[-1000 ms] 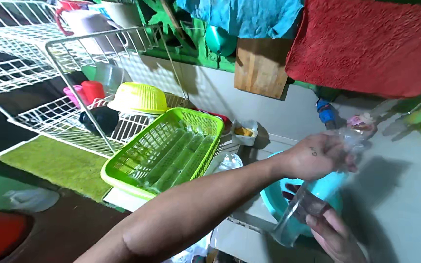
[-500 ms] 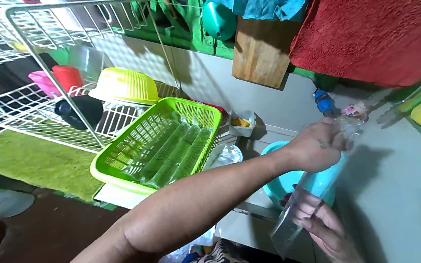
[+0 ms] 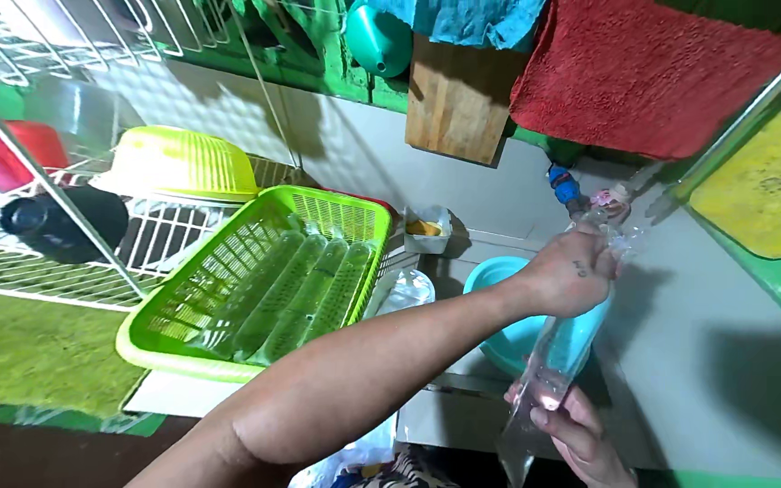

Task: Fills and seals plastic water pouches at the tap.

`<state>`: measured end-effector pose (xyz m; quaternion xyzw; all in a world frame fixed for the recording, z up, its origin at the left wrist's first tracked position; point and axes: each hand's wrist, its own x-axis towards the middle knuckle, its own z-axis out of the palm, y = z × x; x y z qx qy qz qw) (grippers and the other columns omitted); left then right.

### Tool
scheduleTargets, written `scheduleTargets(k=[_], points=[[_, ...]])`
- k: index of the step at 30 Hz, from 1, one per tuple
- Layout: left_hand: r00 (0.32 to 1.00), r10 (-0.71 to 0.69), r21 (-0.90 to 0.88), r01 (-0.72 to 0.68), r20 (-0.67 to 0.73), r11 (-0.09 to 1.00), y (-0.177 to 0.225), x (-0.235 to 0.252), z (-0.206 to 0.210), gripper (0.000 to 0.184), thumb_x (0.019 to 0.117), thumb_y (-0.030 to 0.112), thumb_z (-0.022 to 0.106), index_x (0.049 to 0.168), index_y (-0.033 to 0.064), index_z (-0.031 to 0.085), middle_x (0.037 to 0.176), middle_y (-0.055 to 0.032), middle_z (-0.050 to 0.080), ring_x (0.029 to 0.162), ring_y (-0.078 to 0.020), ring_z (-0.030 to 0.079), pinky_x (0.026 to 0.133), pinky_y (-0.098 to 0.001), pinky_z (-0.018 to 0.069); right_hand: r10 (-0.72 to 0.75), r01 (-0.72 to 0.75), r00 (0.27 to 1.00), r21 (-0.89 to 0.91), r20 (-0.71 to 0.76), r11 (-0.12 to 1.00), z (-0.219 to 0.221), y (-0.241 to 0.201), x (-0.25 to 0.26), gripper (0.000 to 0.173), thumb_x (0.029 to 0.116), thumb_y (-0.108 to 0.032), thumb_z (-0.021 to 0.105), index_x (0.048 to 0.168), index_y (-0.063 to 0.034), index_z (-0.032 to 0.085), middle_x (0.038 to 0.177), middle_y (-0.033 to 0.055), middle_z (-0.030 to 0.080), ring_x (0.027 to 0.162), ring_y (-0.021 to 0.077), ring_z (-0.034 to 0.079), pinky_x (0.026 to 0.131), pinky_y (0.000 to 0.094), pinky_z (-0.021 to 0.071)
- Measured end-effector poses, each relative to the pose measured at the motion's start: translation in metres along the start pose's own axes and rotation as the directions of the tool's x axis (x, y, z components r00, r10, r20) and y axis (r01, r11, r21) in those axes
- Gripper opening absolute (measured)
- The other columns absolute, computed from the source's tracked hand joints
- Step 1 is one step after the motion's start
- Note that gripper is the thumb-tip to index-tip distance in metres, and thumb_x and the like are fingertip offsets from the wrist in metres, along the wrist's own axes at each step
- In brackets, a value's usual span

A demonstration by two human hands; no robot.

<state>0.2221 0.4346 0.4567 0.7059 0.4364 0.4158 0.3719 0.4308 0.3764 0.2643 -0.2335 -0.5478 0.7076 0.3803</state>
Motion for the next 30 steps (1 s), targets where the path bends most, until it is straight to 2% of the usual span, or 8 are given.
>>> scheduleTargets(k=[2, 6, 9, 13, 16, 22, 25, 30], points=[[1.000, 0.000, 0.004, 0.000, 0.012, 1.000, -0.001, -0.002, 0.002, 0.033, 0.1101, 0.012, 0.041, 0.090, -0.0015, 0.064, 0.101, -0.0120, 0.057, 0.091, -0.0195, 0.058, 0.079, -0.0354, 0.0496, -0.010, -0.002, 0.989, -0.085, -0.147, 0.996, 0.013, 0.004, -0.003, 0.067, 0.0757, -0.024, 0.090, 0.131, -0.0013, 0.058, 0.102, 0.0062, 0.075, 0.089, 0.0164, 0.073, 0.082, 0.0352, 0.0623], [0.999, 0.023, -0.001, -0.023, 0.025, 1.000, 0.000, -0.004, 0.002, 0.034, 0.1100, 0.012, 0.041, 0.090, -0.0012, 0.064, 0.100, -0.0117, 0.056, 0.091, -0.0200, 0.058, 0.080, -0.0356, 0.0492, 0.006, -0.006, 1.000, 0.025, 0.001, 1.000, 0.006, 0.011, -0.008, 0.067, 0.0858, -0.014, 0.081, 0.140, 0.0041, 0.046, 0.128, 0.0234, 0.066, 0.115, 0.0356, 0.068, 0.097, 0.0496, 0.0583], [0.999, 0.017, 0.004, -0.017, 0.038, 1.000, -0.001, -0.008, 0.002, 0.033, 0.1102, 0.012, 0.041, 0.090, -0.0015, 0.064, 0.101, -0.0125, 0.056, 0.093, -0.0204, 0.057, 0.082, -0.0354, 0.0489, -0.040, 0.023, 0.984, -0.099, -0.174, 0.995, 0.021, 0.020, -0.006, 0.063, 0.0759, -0.021, 0.089, 0.127, -0.0006, 0.059, 0.101, 0.0052, 0.074, 0.090, 0.0148, 0.072, 0.083, 0.0347, 0.0618], [0.999, 0.032, 0.020, -0.032, 0.013, 0.999, -0.004, -0.014, 0.000, 0.033, 0.1098, 0.011, 0.042, 0.089, -0.0010, 0.064, 0.100, -0.0117, 0.056, 0.091, -0.0197, 0.057, 0.079, -0.0349, 0.0485, 0.012, -0.011, 1.000, 0.055, -0.025, 0.998, 0.009, 0.028, -0.013, 0.067, 0.0845, -0.017, 0.083, 0.141, -0.0009, 0.051, 0.124, 0.0202, 0.070, 0.114, 0.0341, 0.068, 0.099, 0.0499, 0.0569], [0.999, 0.030, 0.041, -0.030, -0.010, 0.999, -0.005, -0.022, 0.003, 0.033, 0.1098, 0.009, 0.042, 0.089, -0.0021, 0.065, 0.100, -0.0126, 0.058, 0.091, -0.0198, 0.058, 0.079, -0.0350, 0.0496, 0.011, -0.032, 0.982, -0.113, -0.186, 0.993, 0.022, 0.031, -0.014, 0.067, 0.0758, -0.020, 0.089, 0.131, 0.0013, 0.058, 0.103, 0.0082, 0.075, 0.092, 0.0182, 0.073, 0.084, 0.0369, 0.0624], [0.999, 0.034, 0.015, -0.034, -0.006, 0.999, -0.009, -0.024, 0.000, 0.034, 0.1103, 0.011, 0.041, 0.090, -0.0020, 0.065, 0.100, -0.0129, 0.058, 0.091, -0.0206, 0.059, 0.079, -0.0359, 0.0501, 0.045, -0.072, 0.981, -0.140, -0.188, 0.987, 0.026, 0.034, -0.007, 0.068, 0.0811, -0.012, 0.083, 0.134, 0.0084, 0.046, 0.116, 0.0158, 0.071, 0.105, 0.0238, 0.072, 0.093, 0.0412, 0.0610], [0.999, 0.030, 0.040, -0.031, 0.016, 0.999, -0.011, -0.028, -0.002, 0.033, 0.1103, 0.011, 0.042, 0.088, -0.0009, 0.064, 0.099, -0.0114, 0.055, 0.088, -0.0193, 0.057, 0.077, -0.0343, 0.0491, -0.023, -0.216, 0.888, -0.460, -0.460, 0.861, 0.055, 0.035, 0.003, 0.069, 0.0713, -0.015, 0.090, 0.125, 0.0096, 0.055, 0.099, 0.0106, 0.073, 0.088, 0.0125, 0.073, 0.082, 0.0296, 0.0626], [0.996, 0.033, 0.022, -0.035, 0.086, 0.999, -0.033, -0.035, 0.012, 0.031, 0.1092, 0.013, 0.044, 0.092, 0.0005, 0.067, 0.102, -0.0105, 0.060, 0.091, -0.0169, 0.060, 0.081, -0.0336, 0.0525, 0.136, -0.362, 0.927, -0.740, -0.349, 0.567, 0.031, 0.020, -0.002, 0.085, 0.0751, -0.036, 0.089, 0.140, 0.0057, 0.053, 0.135, 0.0201, 0.063, 0.126, 0.0258, 0.061, 0.108, 0.0435, 0.0502]])
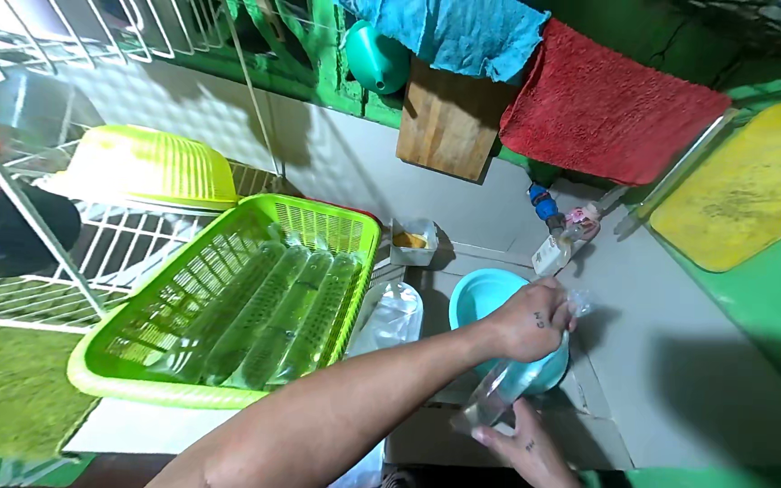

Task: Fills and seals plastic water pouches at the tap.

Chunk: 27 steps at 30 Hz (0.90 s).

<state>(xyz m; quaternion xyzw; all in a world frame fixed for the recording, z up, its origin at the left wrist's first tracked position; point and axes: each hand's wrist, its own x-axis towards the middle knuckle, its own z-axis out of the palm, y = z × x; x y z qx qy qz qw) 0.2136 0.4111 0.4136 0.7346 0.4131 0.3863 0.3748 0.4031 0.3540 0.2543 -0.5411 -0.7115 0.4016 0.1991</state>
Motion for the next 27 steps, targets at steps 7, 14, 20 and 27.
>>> scheduleTargets(k=[7, 14, 20, 27], points=[[0.998, -0.007, 0.054, 0.003, 0.064, 0.999, -0.002, 0.006, 0.000, 0.026, 0.1066, 0.011, 0.049, 0.089, 0.0018, 0.066, 0.104, -0.0092, 0.058, 0.092, -0.0158, 0.059, 0.080, -0.0320, 0.0510, -0.804, 0.614, 0.508, -0.524, -0.309, 0.590, -0.096, -0.087, 0.003, 0.033, 0.1061, -0.027, 0.053, 0.137, -0.0173, 0.059, 0.139, 0.0103, 0.060, 0.108, 0.0126, 0.066, 0.089, 0.0275, 0.0564], [0.965, 0.046, 0.150, -0.088, 0.259, 0.985, 0.009, 0.014, 0.000, 0.024, 0.1065, 0.012, 0.051, 0.095, -0.0006, 0.068, 0.095, -0.0114, 0.062, 0.093, -0.0195, 0.060, 0.085, -0.0361, 0.0494, -0.799, 0.563, 0.600, -0.694, -0.029, 0.448, -0.128, -0.123, 0.027, 0.056, 0.0882, -0.017, 0.065, 0.142, -0.0023, 0.058, 0.111, 0.0118, 0.070, 0.092, 0.0212, 0.071, 0.077, 0.0353, 0.0614], [0.929, 0.038, 0.184, -0.113, 0.369, 0.976, 0.017, 0.011, -0.003, 0.031, 0.1090, 0.018, 0.049, 0.094, -0.0005, 0.068, 0.099, -0.0104, 0.060, 0.094, -0.0178, 0.058, 0.082, -0.0330, 0.0482, -0.712, 0.573, 0.696, -0.669, 0.092, 0.473, -0.157, -0.130, 0.026, 0.051, 0.0826, -0.042, 0.069, 0.118, -0.0051, 0.073, 0.082, 0.0010, 0.067, 0.067, 0.0097, 0.063, 0.061, 0.0259, 0.0559], [0.873, 0.046, 0.189, -0.157, 0.486, 0.969, 0.024, 0.013, -0.012, 0.025, 0.1025, 0.024, 0.063, 0.100, 0.0007, 0.071, 0.110, -0.0125, 0.064, 0.104, -0.0204, 0.059, 0.089, -0.0369, 0.0482, -0.660, 0.576, 0.736, -0.652, 0.151, 0.493, -0.167, -0.117, 0.022, 0.033, 0.0901, -0.025, 0.055, 0.103, -0.0077, 0.079, 0.073, 0.0018, 0.062, 0.057, 0.0105, 0.057, 0.051, 0.0273, 0.0509]])
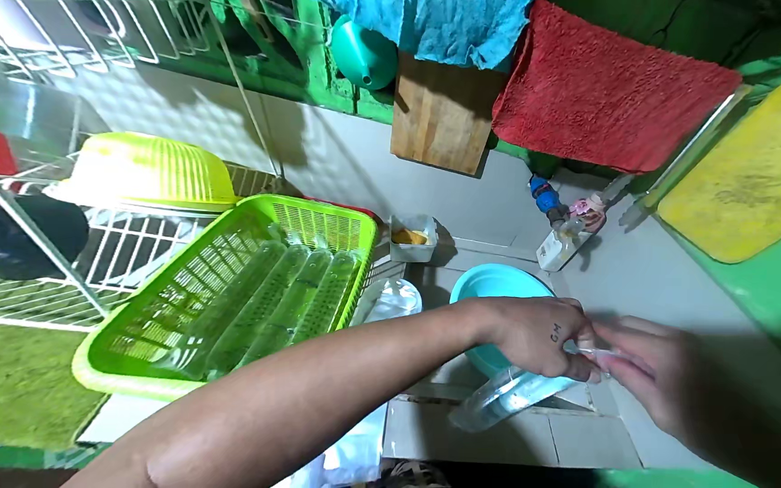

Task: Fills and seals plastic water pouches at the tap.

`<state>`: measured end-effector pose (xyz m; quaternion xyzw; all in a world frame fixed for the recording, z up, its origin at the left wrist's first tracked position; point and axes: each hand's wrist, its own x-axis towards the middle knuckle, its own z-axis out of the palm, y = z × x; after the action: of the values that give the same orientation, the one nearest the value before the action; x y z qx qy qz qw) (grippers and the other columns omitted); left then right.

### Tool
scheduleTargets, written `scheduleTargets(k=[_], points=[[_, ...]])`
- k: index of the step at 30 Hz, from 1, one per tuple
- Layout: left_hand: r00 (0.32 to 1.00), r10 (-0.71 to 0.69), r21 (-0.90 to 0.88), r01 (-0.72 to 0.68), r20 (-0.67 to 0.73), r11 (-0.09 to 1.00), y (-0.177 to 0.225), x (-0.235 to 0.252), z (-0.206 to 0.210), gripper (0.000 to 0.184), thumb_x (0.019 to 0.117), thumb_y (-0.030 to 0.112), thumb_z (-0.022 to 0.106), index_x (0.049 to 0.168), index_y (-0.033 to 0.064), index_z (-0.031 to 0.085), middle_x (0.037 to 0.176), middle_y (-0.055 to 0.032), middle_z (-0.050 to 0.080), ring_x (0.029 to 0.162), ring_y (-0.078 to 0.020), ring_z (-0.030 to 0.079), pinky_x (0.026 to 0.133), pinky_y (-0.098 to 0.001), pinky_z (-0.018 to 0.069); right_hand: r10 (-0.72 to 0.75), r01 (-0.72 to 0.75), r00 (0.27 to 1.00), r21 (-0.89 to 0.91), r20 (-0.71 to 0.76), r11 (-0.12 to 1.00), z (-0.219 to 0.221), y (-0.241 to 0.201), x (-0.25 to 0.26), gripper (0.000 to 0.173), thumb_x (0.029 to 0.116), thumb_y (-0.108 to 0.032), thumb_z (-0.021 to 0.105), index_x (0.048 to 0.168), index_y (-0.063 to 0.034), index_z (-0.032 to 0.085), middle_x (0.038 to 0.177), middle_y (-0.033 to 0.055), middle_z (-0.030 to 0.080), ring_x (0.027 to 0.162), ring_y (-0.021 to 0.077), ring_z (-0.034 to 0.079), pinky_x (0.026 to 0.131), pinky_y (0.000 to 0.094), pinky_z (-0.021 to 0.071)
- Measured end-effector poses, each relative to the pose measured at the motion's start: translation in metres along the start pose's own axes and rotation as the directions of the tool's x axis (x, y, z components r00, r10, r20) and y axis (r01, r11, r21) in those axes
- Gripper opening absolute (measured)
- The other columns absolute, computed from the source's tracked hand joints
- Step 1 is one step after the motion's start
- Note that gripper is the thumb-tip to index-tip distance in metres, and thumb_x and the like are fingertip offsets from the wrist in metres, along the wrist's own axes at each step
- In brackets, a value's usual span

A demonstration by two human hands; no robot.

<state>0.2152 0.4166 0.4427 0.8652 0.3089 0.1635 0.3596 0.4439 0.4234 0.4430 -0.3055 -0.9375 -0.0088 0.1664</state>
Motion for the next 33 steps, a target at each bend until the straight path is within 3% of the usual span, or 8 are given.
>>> scheduleTargets(k=[4, 7, 11, 16, 22, 25, 29, 33], points=[[0.998, -0.060, 0.041, 0.058, 0.036, 0.997, 0.010, 0.004, -0.010, 0.022, 0.0982, 0.020, 0.070, 0.106, -0.0001, 0.073, 0.111, -0.0135, 0.067, 0.104, -0.0209, 0.063, 0.091, -0.0376, 0.0509, 0.028, -0.029, 1.000, -0.068, -0.011, 0.997, 0.003, 0.005, -0.012, 0.039, 0.0995, -0.032, 0.047, 0.078, -0.0134, 0.072, 0.076, 0.0033, 0.059, 0.069, 0.0184, 0.061, 0.056, 0.0361, 0.0520], [0.995, -0.088, 0.047, 0.086, 0.055, 0.995, 0.015, 0.007, -0.014, 0.019, 0.0961, 0.017, 0.073, 0.105, -0.0001, 0.073, 0.105, -0.0124, 0.069, 0.096, -0.0186, 0.064, 0.086, -0.0362, 0.0523, 0.080, -0.082, 0.996, 0.069, 0.029, 0.994, 0.003, 0.005, -0.023, 0.044, 0.1050, -0.036, 0.041, 0.081, -0.0098, 0.068, 0.080, 0.0059, 0.063, 0.072, 0.0180, 0.063, 0.059, 0.0366, 0.0517], [0.995, -0.090, 0.158, 0.081, 0.049, 0.984, 0.032, 0.012, -0.022, 0.018, 0.0964, 0.014, 0.071, 0.107, -0.0001, 0.073, 0.106, -0.0136, 0.069, 0.096, -0.0214, 0.065, 0.085, -0.0391, 0.0526, 0.146, -0.139, 0.989, 0.465, 0.022, 0.874, 0.001, 0.000, -0.042, 0.038, 0.1101, -0.024, 0.042, 0.090, 0.0017, 0.062, 0.076, 0.0058, 0.061, 0.068, 0.0032, 0.056, 0.062, 0.0206, 0.0481], [0.995, -0.104, 0.208, 0.101, 0.004, 0.973, 0.063, 0.027, -0.037, 0.016, 0.0919, 0.011, 0.076, 0.101, -0.0012, 0.074, 0.087, -0.0113, 0.070, 0.080, -0.0192, 0.065, 0.072, -0.0386, 0.0524, 0.353, -0.182, 0.933, 0.750, -0.073, 0.636, -0.005, -0.012, -0.051, 0.026, 0.1100, -0.018, 0.043, 0.092, -0.0117, 0.061, 0.076, -0.0135, 0.062, 0.067, -0.0036, 0.059, 0.065, 0.0205, 0.0535], [0.993, -0.115, 0.209, 0.108, 0.023, 0.972, 0.070, 0.038, -0.045, 0.015, 0.0911, 0.013, 0.078, 0.099, 0.0007, 0.075, 0.082, -0.0087, 0.069, 0.076, -0.0163, 0.062, 0.067, -0.0358, 0.0498, 0.392, -0.109, 0.918, 0.907, -0.065, 0.407, 0.005, -0.005, -0.057, 0.028, 0.1103, -0.033, 0.045, 0.090, -0.0259, 0.064, 0.073, -0.0163, 0.058, 0.062, -0.0027, 0.053, 0.057, 0.0182, 0.0461], [0.993, -0.118, 0.208, 0.117, -0.010, 0.971, 0.071, 0.043, -0.040, 0.014, 0.0932, 0.014, 0.075, 0.098, 0.0007, 0.074, 0.083, -0.0087, 0.068, 0.076, -0.0164, 0.063, 0.067, -0.0355, 0.0502, 0.454, -0.044, 0.890, 0.986, -0.033, 0.158, 0.018, -0.018, -0.058, 0.031, 0.1094, -0.034, 0.047, 0.086, -0.0243, 0.066, 0.071, -0.0130, 0.058, 0.060, -0.0007, 0.054, 0.056, 0.0188, 0.0477], [0.997, -0.060, 0.230, 0.070, -0.050, 0.971, 0.081, 0.056, -0.033, 0.009, 0.0919, 0.007, 0.073, 0.094, -0.0007, 0.072, 0.083, -0.0106, 0.067, 0.079, -0.0209, 0.063, 0.069, -0.0395, 0.0513, 0.488, 0.189, 0.868, 0.851, 0.089, -0.491, 0.031, -0.049, -0.057, 0.033, 0.1065, -0.034, 0.052, 0.087, -0.0146, 0.072, 0.074, -0.0029, 0.064, 0.065, 0.0096, 0.062, 0.061, 0.0277, 0.0531], [0.930, 0.295, 0.273, -0.231, -0.220, 0.934, 0.084, 0.071, -0.014, 0.020, 0.0809, 0.003, 0.081, 0.099, 0.0013, 0.073, 0.090, -0.0087, 0.069, 0.087, -0.0175, 0.066, 0.076, -0.0343, 0.0551, 0.529, 0.413, 0.847, 0.697, -0.056, -0.586, 0.025, -0.070, -0.052, 0.017, 0.1010, -0.017, 0.059, 0.094, -0.0076, 0.071, 0.079, 0.0032, 0.065, 0.072, 0.0157, 0.065, 0.067, 0.0318, 0.0546]])
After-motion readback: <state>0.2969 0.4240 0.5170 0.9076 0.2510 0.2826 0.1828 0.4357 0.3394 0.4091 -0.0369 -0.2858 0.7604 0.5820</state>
